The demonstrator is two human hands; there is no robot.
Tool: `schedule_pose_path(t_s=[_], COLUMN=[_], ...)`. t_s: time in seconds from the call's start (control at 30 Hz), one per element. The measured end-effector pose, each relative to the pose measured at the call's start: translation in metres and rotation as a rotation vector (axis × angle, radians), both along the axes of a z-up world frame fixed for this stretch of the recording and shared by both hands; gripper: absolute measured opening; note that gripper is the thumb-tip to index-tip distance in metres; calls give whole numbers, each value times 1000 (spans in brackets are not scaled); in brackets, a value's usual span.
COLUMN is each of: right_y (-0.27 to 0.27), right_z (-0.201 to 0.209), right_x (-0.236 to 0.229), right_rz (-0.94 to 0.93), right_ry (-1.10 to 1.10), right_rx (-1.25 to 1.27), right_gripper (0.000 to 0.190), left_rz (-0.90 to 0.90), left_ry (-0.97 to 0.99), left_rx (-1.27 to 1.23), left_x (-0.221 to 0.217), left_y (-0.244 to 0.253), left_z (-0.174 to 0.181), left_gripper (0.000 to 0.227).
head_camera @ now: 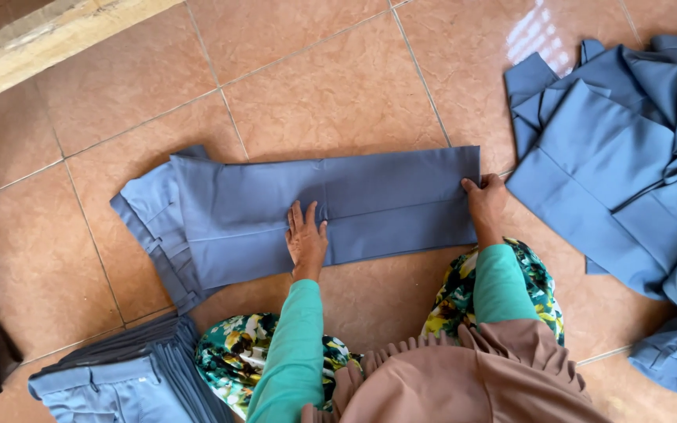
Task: Folding grey trousers into neat rectangles and stacking them.
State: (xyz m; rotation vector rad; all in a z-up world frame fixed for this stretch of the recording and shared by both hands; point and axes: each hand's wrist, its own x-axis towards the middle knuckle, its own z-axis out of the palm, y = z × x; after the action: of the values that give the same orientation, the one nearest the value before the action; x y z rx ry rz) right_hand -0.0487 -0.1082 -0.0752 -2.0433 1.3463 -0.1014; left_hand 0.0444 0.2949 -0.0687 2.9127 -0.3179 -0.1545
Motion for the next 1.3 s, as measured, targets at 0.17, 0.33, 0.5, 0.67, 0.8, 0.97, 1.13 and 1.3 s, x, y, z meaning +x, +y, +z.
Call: schedule_pose_path(t_s=[0.17, 0.33, 0.5, 0.67, 0.8, 0.97, 1.13, 1.3], right_y=[0, 18, 38, 118, 150, 66, 26, 93], right_z=[-46, -32, 9, 29, 2, 5, -8, 14], right_x=[-11, -20, -5, 28, 37, 41, 36, 44], right_rz=[40, 54, 72, 478, 682, 730, 664, 596], right_ry=[-96, -197, -135, -292, -395, -161, -42, -87], right_rx=[-197, -295, -328, -588, -598, -830, -679, -732], right_gripper=[36, 35, 47, 53, 47, 55, 55, 54], left_rz=[19, 29, 18, -269, -392, -317, -109, -199], left_ry=[75, 96, 52, -290, -209, -125, -140, -231], left_rx=[-42, -45, -29, -52, -4, 118, 222, 281], left_x=[1, -3, -2, -22, -21, 44, 84, 28], left_y=[3, 3, -9, -105, -146, -99, -21, -90], left_z=[5, 8, 7, 11, -28, -40, -16, -20], left_gripper=[58, 57, 58, 53, 57, 58, 59, 64])
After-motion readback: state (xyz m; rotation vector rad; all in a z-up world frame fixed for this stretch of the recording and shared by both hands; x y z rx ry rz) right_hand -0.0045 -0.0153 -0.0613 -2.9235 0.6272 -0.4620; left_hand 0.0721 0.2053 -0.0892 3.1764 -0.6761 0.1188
